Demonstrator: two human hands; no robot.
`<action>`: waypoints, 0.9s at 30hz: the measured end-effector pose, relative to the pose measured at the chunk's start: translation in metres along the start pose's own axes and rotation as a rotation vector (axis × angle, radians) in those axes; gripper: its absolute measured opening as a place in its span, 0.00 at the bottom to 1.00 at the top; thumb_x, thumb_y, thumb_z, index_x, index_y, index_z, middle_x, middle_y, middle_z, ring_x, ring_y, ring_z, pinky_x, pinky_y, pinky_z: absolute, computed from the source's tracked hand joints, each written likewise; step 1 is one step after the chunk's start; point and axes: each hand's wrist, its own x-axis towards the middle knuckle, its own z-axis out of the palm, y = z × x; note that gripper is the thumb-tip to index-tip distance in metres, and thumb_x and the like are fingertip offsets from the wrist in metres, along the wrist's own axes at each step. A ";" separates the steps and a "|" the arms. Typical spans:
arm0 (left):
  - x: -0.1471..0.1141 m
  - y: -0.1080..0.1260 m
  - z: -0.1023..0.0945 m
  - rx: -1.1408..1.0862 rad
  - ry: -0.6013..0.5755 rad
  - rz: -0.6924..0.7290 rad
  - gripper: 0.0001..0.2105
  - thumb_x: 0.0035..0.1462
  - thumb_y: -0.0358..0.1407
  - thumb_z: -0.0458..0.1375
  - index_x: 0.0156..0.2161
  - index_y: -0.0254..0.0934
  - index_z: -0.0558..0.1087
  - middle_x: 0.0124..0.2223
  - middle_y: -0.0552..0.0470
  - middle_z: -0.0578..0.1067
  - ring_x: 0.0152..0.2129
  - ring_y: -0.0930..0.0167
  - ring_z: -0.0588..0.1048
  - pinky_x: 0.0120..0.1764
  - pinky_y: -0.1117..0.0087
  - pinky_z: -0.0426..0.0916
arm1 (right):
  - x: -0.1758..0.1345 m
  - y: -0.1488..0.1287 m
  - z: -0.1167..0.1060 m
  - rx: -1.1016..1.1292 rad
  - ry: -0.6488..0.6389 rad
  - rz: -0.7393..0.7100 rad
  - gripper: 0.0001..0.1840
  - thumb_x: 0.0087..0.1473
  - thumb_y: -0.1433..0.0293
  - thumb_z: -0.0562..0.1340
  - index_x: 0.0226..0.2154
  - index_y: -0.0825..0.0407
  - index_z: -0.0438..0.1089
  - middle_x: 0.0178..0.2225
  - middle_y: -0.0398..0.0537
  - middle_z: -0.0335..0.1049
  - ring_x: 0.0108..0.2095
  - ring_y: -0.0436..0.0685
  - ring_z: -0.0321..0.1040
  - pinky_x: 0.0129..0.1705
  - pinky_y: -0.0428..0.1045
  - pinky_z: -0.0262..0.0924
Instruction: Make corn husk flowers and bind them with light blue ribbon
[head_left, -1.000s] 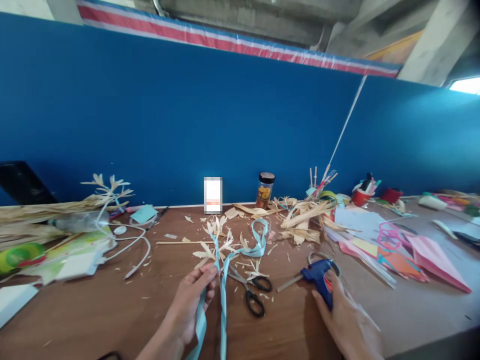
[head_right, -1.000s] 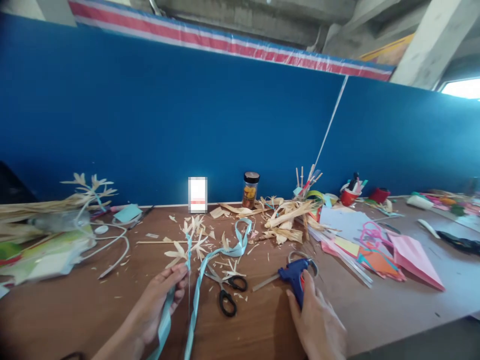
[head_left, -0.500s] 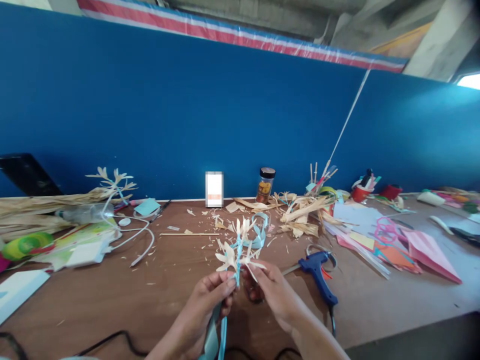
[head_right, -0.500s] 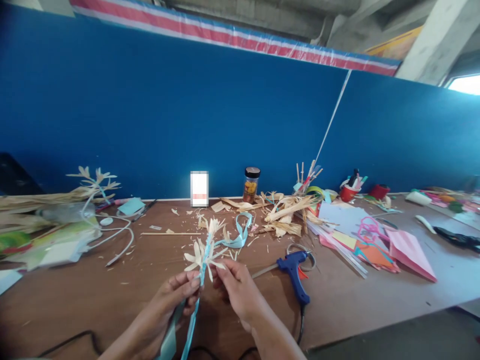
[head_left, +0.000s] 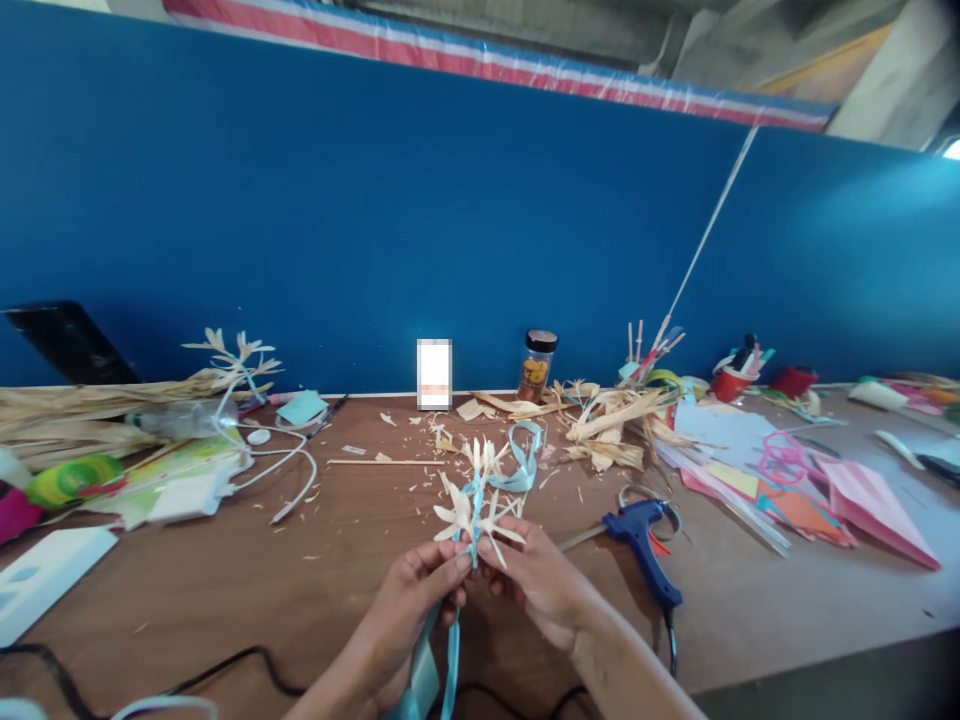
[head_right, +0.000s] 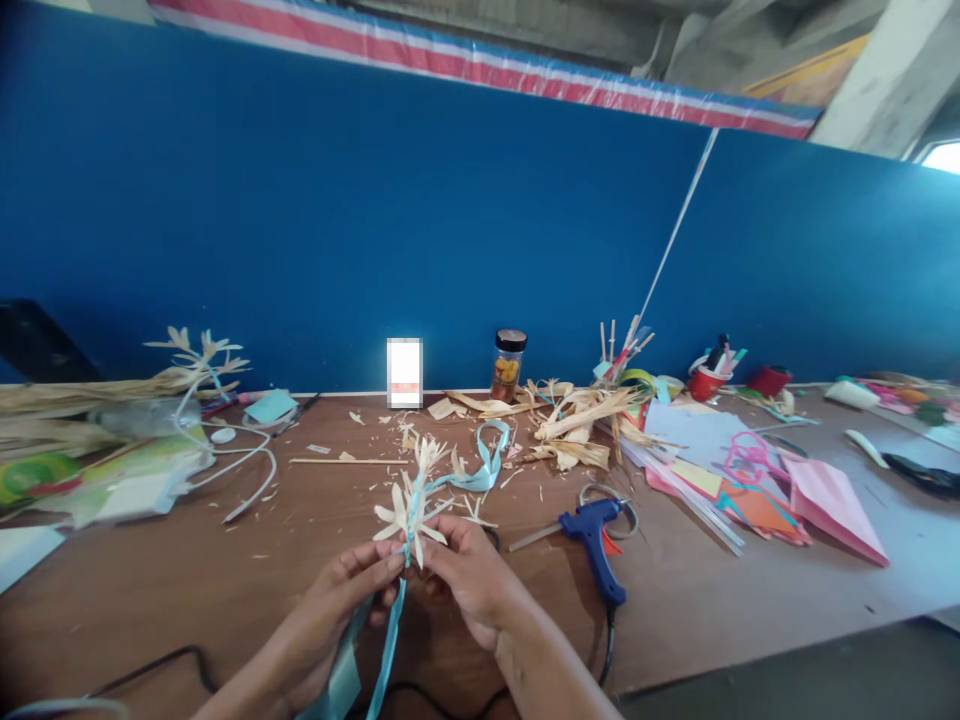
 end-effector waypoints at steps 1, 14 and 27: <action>0.000 -0.001 0.000 -0.003 0.016 -0.005 0.08 0.44 0.36 0.62 0.27 0.31 0.74 0.22 0.54 0.68 0.16 0.82 0.61 0.18 0.83 0.55 | 0.000 0.000 -0.001 0.004 0.007 0.002 0.13 0.46 0.62 0.64 0.33 0.54 0.71 0.24 0.41 0.63 0.22 0.44 0.54 0.22 0.39 0.48; 0.002 -0.002 -0.007 0.158 0.126 0.047 0.11 0.43 0.41 0.62 0.27 0.32 0.73 0.14 0.62 0.58 0.11 0.83 0.49 0.15 0.81 0.42 | 0.005 0.007 -0.007 -0.067 0.017 0.071 0.14 0.45 0.61 0.63 0.27 0.56 0.67 0.19 0.38 0.59 0.19 0.44 0.53 0.21 0.41 0.47; 0.002 0.003 -0.010 0.311 0.064 0.082 0.10 0.39 0.38 0.63 0.26 0.33 0.75 0.23 0.54 0.72 0.23 0.72 0.67 0.29 0.74 0.60 | 0.003 0.003 0.002 -0.325 0.045 0.017 0.15 0.45 0.59 0.62 0.25 0.56 0.62 0.17 0.35 0.55 0.18 0.44 0.49 0.19 0.42 0.47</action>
